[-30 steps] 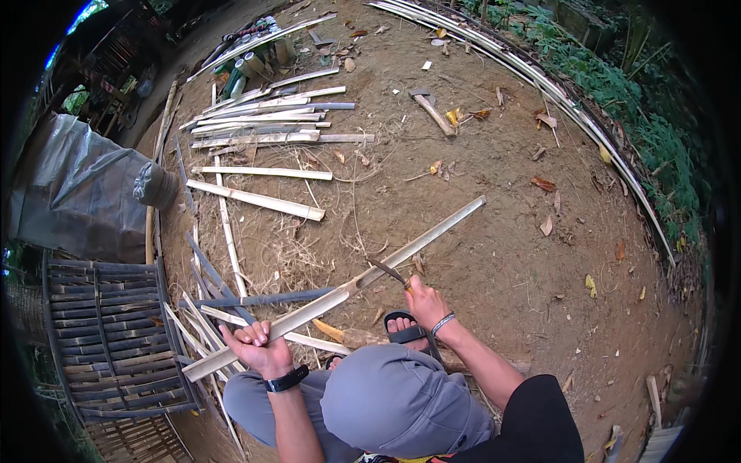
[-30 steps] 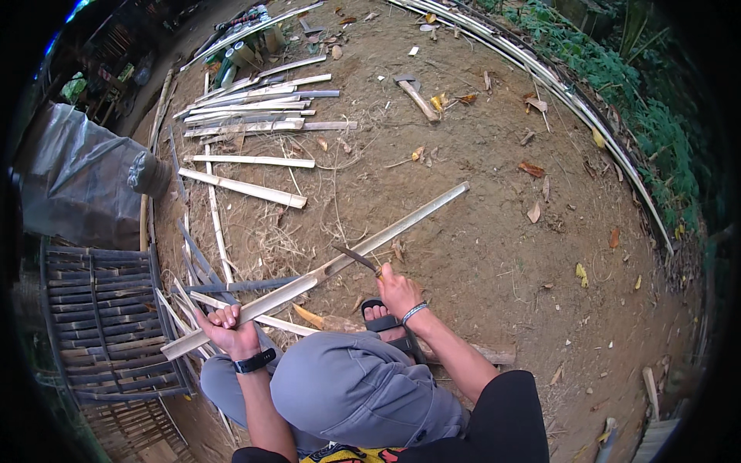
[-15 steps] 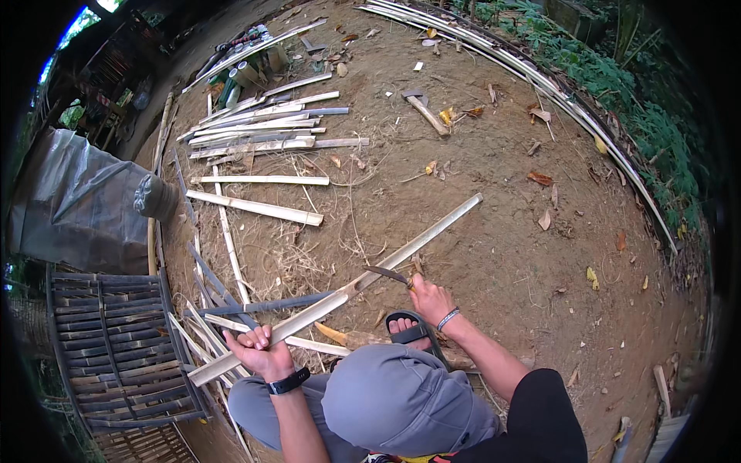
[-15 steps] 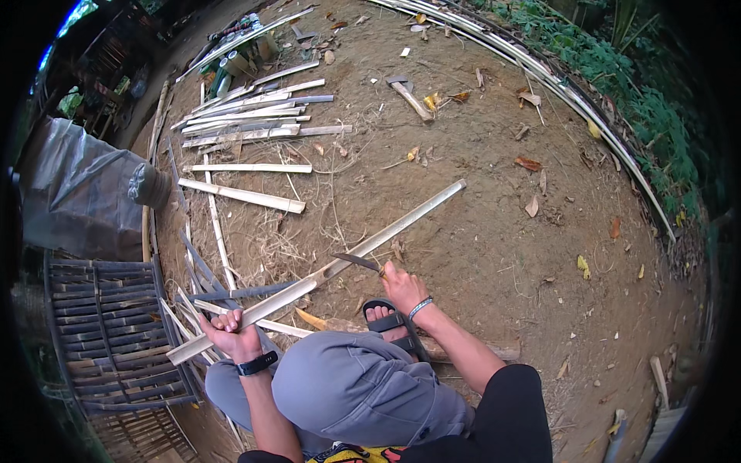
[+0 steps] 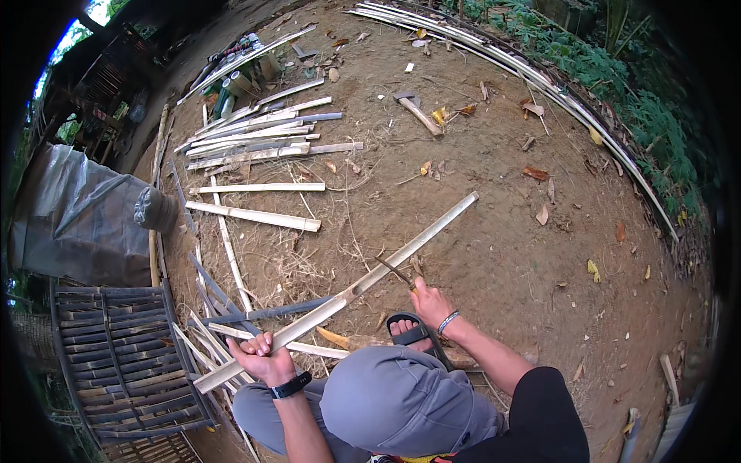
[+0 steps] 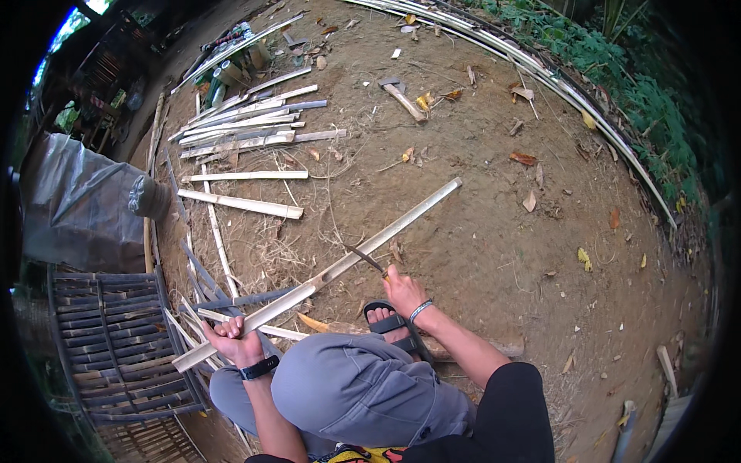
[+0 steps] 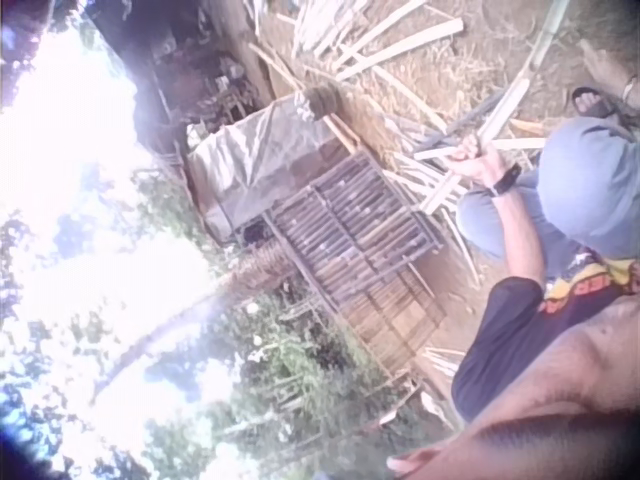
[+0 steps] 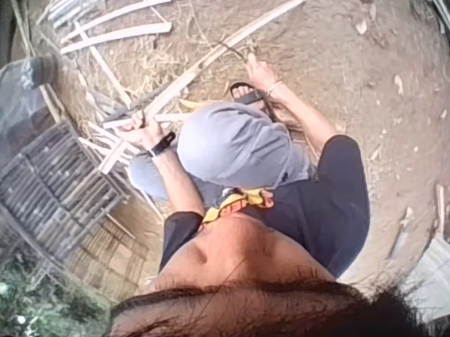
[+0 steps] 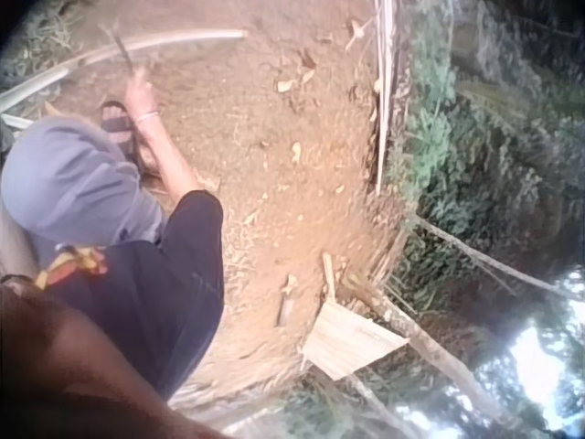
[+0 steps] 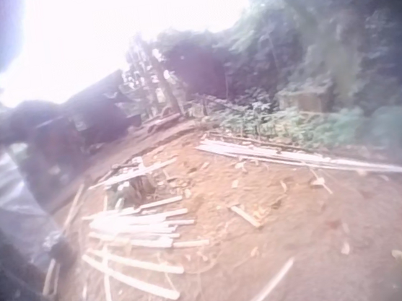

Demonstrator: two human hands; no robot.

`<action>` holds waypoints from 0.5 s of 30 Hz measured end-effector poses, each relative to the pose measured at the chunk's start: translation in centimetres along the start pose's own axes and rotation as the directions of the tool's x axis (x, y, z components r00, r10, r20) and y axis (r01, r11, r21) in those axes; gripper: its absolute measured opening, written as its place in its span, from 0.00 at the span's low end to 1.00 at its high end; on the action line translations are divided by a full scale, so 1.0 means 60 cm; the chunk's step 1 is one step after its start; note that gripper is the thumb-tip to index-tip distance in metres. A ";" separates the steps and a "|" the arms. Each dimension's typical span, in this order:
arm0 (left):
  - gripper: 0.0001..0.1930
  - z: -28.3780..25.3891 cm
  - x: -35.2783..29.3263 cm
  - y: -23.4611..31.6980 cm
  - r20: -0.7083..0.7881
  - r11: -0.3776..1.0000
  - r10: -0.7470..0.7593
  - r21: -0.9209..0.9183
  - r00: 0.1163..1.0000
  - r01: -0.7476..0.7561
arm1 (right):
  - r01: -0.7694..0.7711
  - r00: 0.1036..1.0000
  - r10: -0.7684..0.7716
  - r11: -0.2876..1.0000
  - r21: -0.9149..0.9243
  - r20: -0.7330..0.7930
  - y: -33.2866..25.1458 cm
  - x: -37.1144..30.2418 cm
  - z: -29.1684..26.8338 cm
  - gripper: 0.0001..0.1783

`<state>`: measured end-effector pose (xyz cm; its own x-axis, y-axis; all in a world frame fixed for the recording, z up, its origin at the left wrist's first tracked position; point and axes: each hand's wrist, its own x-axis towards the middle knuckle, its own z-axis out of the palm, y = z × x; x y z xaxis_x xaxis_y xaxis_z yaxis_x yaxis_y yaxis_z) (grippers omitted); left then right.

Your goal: The person uses a knife to shave and smooth long strips of bamboo, holding the bamboo in one hand while sliding the blade along its surface.

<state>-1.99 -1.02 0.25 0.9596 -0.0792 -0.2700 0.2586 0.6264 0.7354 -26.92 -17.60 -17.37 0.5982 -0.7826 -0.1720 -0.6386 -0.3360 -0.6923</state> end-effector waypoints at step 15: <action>0.26 -0.001 0.002 0.001 0.020 1.000 -0.013 -0.024 1.000 0.013 | -0.163 0.984 0.168 0.984 0.071 -0.065 0.015 0.020 -0.009 0.15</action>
<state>-1.87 -0.94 0.20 0.9582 -0.1030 -0.2668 0.2687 0.6434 0.7168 -27.01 -19.14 -17.85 0.4498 -0.8605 -0.2394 -0.6915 -0.1658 -0.7031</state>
